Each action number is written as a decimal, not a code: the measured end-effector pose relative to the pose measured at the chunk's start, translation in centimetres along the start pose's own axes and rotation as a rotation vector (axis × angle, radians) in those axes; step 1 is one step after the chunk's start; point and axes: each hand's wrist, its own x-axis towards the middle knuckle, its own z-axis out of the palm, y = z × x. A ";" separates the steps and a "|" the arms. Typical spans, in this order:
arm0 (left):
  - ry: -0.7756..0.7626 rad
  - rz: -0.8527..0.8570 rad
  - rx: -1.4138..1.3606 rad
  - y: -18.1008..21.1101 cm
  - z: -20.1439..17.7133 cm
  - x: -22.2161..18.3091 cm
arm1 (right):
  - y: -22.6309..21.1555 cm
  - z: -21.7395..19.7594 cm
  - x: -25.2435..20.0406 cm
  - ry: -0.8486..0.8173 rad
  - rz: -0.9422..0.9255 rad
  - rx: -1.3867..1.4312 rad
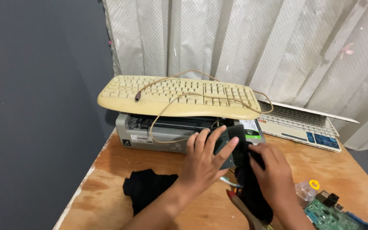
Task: Cleaning a computer fan with a brush and unscrewing a keyboard on a workbench.
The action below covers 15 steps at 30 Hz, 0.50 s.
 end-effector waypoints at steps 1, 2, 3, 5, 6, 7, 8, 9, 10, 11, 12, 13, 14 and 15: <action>-0.020 -0.004 -0.012 0.0 0.0 0.1 | -0.8 -0.1 0.0 0.015 -0.027 -0.006; -0.040 -0.007 -0.025 0.1 0.0 0.2 | -1.5 -0.3 0.1 0.031 -0.054 -0.012; -0.037 -0.006 -0.019 -0.1 -0.1 0.3 | -1.7 0.1 0.0 0.035 -0.058 -0.009; -0.026 -0.004 -0.060 -0.1 -0.2 0.1 | -2.0 0.7 -0.5 -0.011 -0.090 0.036; -0.030 -0.006 -0.059 -0.1 0.3 -0.1 | -0.5 0.5 -0.4 -0.014 -0.089 0.039; -0.031 -0.050 -0.105 -0.1 0.8 -0.3 | 1.0 0.2 -0.1 -0.025 -0.012 0.042; -0.032 -0.093 -0.151 -0.2 1.3 -0.5 | 2.6 -0.1 0.1 -0.036 0.064 0.045; -0.034 -0.094 -0.152 0.2 0.3 0.2 | 2.2 -1.6 0.5 -0.037 0.066 0.044; -0.067 -0.267 -0.353 0.5 -0.7 0.8 | 1.9 -3.1 0.9 0.084 0.166 0.046; -0.100 -0.436 -0.557 0.9 -1.6 1.7 | 1.7 -4.7 1.3 0.208 0.267 0.044; -0.100 -0.433 -0.561 1.1 -2.8 2.3 | 1.6 -5.3 1.3 0.210 0.269 0.040; -0.330 -0.714 -0.999 1.2 -4.1 2.9 | 1.5 -6.0 1.5 0.275 0.342 0.125; -0.575 -0.982 -1.435 1.5 -5.3 3.6 | 1.5 -6.6 1.6 0.338 0.415 0.211; -0.577 -0.977 -1.439 2.1 -3.3 2.3 | 1.3 -6.7 1.6 0.342 0.415 0.207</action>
